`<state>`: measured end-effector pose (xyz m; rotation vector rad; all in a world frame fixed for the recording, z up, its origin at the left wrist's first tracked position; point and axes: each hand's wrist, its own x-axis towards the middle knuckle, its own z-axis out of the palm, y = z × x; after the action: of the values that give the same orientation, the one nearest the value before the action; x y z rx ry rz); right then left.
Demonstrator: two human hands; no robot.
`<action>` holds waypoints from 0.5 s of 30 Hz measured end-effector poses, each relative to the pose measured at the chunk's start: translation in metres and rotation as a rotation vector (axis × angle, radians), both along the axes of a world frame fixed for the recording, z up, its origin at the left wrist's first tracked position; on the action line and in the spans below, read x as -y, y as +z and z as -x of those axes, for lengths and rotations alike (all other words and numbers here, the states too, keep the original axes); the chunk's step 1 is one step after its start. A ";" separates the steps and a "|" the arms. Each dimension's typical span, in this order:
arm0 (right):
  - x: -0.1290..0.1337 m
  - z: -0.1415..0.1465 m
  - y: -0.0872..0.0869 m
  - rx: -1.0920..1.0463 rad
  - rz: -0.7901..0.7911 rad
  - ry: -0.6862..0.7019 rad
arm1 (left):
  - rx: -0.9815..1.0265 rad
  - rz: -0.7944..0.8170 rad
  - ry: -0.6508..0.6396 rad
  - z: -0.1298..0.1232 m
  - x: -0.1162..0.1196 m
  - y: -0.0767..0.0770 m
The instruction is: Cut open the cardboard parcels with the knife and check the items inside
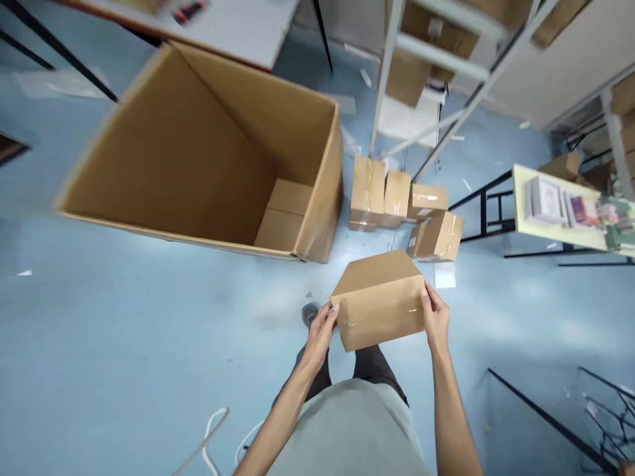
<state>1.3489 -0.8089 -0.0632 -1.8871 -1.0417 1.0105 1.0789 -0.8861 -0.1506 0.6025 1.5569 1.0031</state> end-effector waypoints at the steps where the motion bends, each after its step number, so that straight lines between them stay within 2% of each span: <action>1: 0.002 0.016 0.027 0.014 -0.089 0.020 | 0.069 -0.019 0.042 0.009 0.000 0.021; 5: 0.017 0.096 0.121 0.183 -0.575 0.238 | 0.345 -0.152 0.262 0.058 -0.003 0.088; 8: 0.036 0.169 0.176 0.387 -0.989 0.449 | 0.626 -0.283 0.429 0.110 -0.002 0.126; 11: 0.056 0.248 0.217 0.495 -1.237 0.589 | 0.773 -0.400 0.563 0.181 0.011 0.153; 15: 0.075 0.356 0.247 0.459 -1.396 0.718 | 0.834 -0.522 0.668 0.288 0.041 0.169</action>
<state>0.9932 -0.8842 0.1842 -0.5379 -2.0175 -0.0368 0.7913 -0.9273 0.0187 -0.0607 0.7235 1.8940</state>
